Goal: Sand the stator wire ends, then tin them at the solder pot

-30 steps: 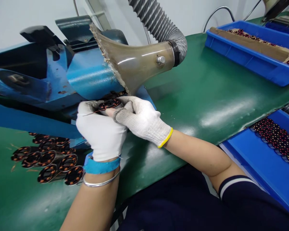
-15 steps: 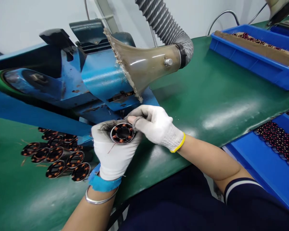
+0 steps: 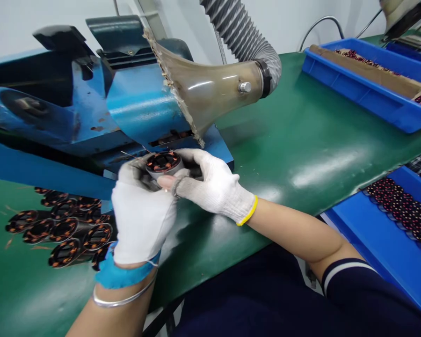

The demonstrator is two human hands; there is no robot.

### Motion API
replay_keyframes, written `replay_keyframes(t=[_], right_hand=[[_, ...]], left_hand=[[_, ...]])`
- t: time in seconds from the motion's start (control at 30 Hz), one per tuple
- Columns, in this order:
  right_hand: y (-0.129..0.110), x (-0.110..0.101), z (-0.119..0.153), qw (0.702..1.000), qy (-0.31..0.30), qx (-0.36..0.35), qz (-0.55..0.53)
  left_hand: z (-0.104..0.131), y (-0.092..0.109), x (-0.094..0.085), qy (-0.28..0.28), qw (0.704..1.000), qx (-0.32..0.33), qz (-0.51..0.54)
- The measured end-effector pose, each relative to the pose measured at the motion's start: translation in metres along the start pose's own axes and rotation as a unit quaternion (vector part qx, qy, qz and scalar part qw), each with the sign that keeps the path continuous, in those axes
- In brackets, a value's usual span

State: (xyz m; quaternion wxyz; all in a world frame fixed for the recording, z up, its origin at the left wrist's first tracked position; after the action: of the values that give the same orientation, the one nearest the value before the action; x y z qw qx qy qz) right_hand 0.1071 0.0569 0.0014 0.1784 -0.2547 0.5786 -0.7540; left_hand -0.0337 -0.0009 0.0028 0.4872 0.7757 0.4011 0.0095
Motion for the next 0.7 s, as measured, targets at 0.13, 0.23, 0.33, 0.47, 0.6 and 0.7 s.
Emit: replay_keyframes(t=[0.13,0.23,0.33,0.47,0.6,0.7], right_hand=[[-0.004,-0.003,-0.008,0.999,-0.030,-0.030,-0.022],[-0.006,-0.006,-0.012,0.999,-0.036,-0.026,-0.019],[-0.004,-0.007,-0.014,0.998,-0.052,-0.027,-0.024],[0.004,-0.011,-0.019,0.998,-0.038,-0.036,-0.038],[0.010,-0.014,-0.012,0.998,-0.017,-0.034,-0.041],[0.009,-0.011,0.003,0.999,-0.009,-0.035,0.020]], left_hand=[[-0.011,0.009,0.001,0.011,0.999,-0.004,-0.037],[-0.013,0.011,0.001,0.019,0.998,-0.004,-0.060],[-0.014,0.012,0.001,0.028,0.997,0.005,-0.077],[-0.014,0.012,0.007,0.030,0.998,0.009,-0.058],[-0.003,0.011,0.015,0.026,1.000,0.013,0.003],[0.018,0.010,0.007,0.031,0.999,0.029,0.003]])
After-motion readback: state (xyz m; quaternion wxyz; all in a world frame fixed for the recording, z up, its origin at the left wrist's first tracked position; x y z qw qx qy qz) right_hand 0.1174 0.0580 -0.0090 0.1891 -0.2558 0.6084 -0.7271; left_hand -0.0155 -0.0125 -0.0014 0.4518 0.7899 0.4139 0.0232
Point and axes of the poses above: each hand's wrist, its own z-axis away from the middle knuckle, its own x-axis out of the palm, y = z × x, the point moved 2 cm from there along -z, towards the middle knuckle, and after that the axes turned 13 degrees about x, right-handed, at the moved point
